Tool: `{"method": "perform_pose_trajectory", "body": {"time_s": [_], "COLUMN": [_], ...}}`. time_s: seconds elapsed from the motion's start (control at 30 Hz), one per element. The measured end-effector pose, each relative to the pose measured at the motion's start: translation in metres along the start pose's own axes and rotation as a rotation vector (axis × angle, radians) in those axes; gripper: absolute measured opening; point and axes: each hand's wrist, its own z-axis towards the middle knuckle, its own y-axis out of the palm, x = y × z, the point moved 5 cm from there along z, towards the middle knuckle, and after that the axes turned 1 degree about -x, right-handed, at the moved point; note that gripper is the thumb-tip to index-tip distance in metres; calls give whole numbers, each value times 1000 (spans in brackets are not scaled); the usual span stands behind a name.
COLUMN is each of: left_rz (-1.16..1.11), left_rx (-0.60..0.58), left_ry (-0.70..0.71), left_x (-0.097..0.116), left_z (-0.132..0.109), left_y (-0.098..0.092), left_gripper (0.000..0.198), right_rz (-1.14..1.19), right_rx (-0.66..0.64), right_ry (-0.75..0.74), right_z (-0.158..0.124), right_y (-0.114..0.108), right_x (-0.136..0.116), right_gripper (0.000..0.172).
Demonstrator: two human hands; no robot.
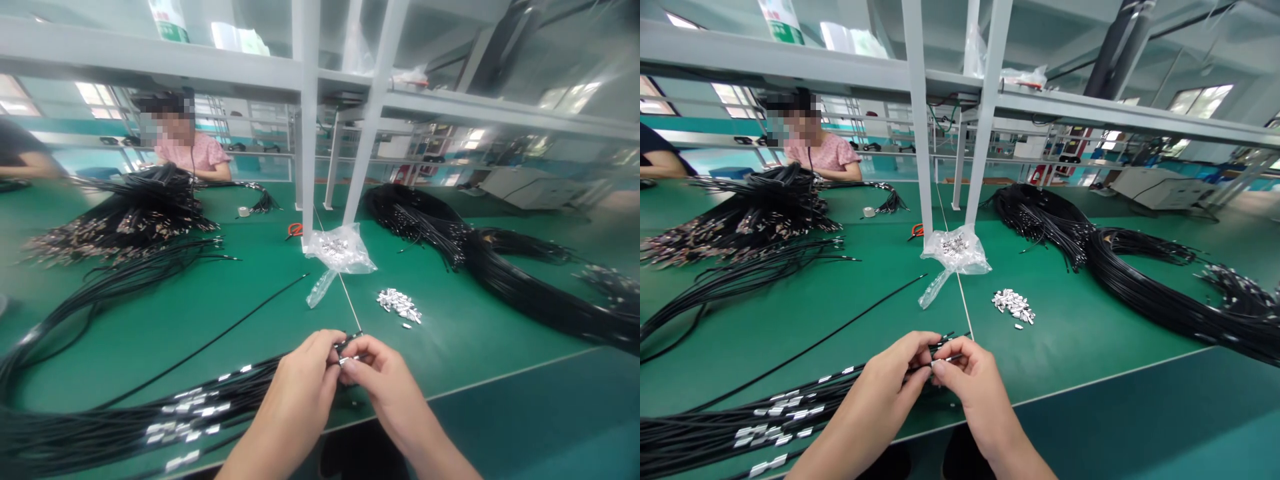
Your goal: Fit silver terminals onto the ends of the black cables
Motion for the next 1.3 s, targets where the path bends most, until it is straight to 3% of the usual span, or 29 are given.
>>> {"method": "perform_pose_trajectory", "body": {"time_s": [0.13,0.23,0.4,0.47,0.6,0.67,0.73,0.8,0.9,0.97,1.13,1.3], "left_rz": [-47,41,529,641,442,354,307,274,265,274,311,246], "left_rx": [-26,-46,-91,-47,-69,-87,-26,24,69,79,60,63], "left_ry": [-28,-37,-89,-112,-1,44,64,83,107,117,142,121], "left_x": [2,4,-8,-10,-3,-1,-1,-3,-4,-3,1,4], "left_z": [3,4,-7,-11,-7,-3,-1,-2,-5,-7,-8,-10], "left_y": [-1,-7,-36,-45,-31,-22,-22,-26,-31,-32,-28,-21], "left_gripper": [22,6,9,9,13,19,20,18,17,17,18,18], "right_rz": [-37,-239,-408,-451,-445,-455,-637,-980,-1161,-1203,-1178,-901], "right_rx": [52,105,163,177,73,73,233,457,497,489,470,394], "right_ry": [-30,-110,-156,-173,-249,-269,-290,-331,-297,-273,-245,-208], "right_z": [-3,-6,-9,-12,-17,-14,-6,5,26,35,42,30], "right_y": [-3,-4,1,6,14,-1,-35,-77,-126,-144,-150,-125], "right_x": [-6,-16,-25,-29,-40,-44,-46,-47,-36,-28,-20,-21], "right_gripper": [20,20,18,17,14,17,21,20,12,11,14,7]}}
